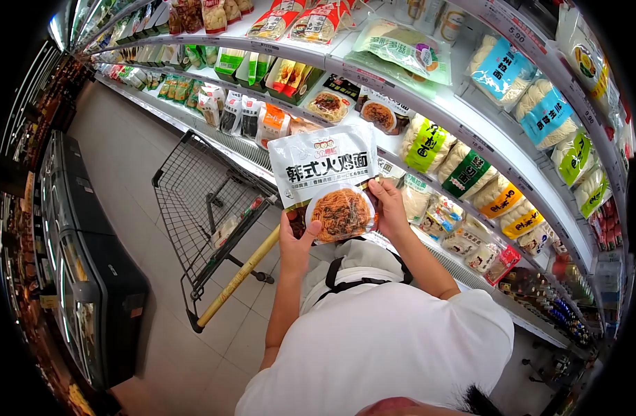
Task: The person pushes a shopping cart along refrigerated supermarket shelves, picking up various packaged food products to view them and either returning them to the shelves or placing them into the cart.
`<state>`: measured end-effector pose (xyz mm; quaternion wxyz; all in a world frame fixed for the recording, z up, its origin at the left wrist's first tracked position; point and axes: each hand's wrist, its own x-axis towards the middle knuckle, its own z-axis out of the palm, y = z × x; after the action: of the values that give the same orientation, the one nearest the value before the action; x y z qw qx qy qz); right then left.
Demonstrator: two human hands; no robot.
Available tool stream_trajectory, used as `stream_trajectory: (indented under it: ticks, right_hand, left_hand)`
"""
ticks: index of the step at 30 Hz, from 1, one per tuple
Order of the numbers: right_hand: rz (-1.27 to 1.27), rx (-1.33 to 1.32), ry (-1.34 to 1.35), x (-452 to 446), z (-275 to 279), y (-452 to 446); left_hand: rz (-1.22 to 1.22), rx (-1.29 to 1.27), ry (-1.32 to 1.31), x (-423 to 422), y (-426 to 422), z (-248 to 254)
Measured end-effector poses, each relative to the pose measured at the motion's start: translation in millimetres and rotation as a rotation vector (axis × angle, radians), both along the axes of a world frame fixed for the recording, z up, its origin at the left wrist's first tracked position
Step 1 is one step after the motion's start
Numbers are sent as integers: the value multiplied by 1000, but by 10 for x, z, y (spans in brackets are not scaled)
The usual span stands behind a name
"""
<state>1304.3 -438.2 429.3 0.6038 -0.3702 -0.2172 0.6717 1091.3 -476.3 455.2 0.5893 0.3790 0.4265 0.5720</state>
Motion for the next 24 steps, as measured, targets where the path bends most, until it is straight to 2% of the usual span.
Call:
stream_trajectory:
  ticks: [6,16,24]
  right_hand:
    - [16,-13,-37,-108,142,61]
    - [215,-3,-73,-51,101,303]
    - [299,-17,-98,-171,76,619]
  left_hand:
    - [52,-10,-54,-35,2,-70]
    - [85,-14,-45,-41,161,-114]
    - [219,-28,-29,-64,234,-165]
